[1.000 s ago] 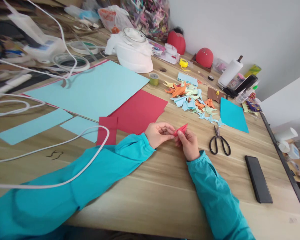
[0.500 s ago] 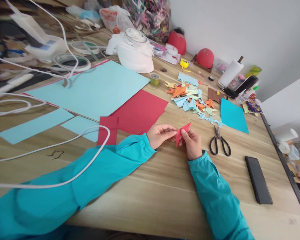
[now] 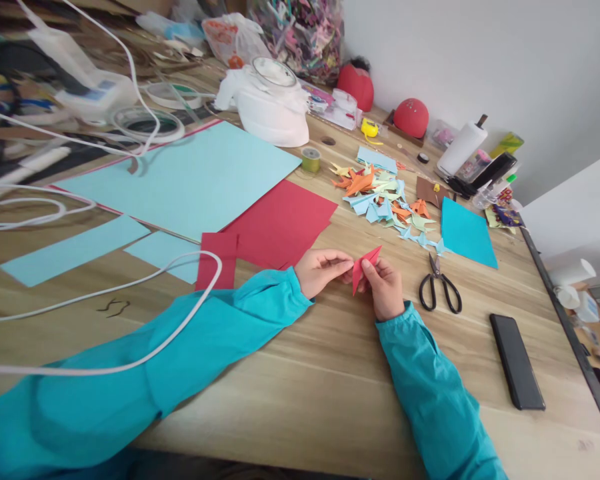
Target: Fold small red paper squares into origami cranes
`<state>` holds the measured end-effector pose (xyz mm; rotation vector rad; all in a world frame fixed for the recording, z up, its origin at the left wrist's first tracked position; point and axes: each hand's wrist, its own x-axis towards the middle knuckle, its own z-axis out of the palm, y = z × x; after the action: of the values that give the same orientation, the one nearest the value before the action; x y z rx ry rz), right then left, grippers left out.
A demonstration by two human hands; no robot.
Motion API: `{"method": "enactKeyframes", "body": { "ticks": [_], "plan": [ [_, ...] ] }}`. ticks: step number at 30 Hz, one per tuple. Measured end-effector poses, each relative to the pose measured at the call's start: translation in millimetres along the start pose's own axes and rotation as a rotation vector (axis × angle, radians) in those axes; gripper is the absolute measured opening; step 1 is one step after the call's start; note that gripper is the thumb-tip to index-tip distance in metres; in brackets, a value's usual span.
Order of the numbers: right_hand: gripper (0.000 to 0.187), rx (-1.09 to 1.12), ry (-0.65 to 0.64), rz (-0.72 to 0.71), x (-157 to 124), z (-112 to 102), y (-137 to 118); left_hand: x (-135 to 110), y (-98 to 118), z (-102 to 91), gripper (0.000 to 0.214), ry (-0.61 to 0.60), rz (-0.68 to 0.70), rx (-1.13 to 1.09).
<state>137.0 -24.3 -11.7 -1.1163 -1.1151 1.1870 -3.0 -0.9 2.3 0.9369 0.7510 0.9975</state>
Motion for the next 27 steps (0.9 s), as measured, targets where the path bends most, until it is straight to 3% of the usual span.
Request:
{"method": "enactKeyframes", "body": {
  "ticks": [11, 22, 24, 26, 27],
  "plan": [
    [0.021, -0.013, 0.017, 0.023, 0, 0, 3, 3, -10, -4.2, 0.014, -0.017, 0.087, 0.131],
    [0.029, -0.001, 0.048, 0.079, -1, 0, -1, 1, -11, -19.1, 0.018, -0.138, 0.737, 0.685],
    [0.028, 0.004, 0.045, 0.09, -1, 0, -2, 2, -12, -21.2, 0.019, -0.172, 0.735, 0.768],
    [0.028, 0.003, 0.043, 0.09, -1, 0, -1, 3, -14, -21.2, 0.019, -0.184, 0.645, 0.824],
    [0.028, -0.001, 0.043, 0.089, -1, 0, -1, 3, -15, -20.5, 0.018, -0.125, 0.579, 0.82]
  ]
}}
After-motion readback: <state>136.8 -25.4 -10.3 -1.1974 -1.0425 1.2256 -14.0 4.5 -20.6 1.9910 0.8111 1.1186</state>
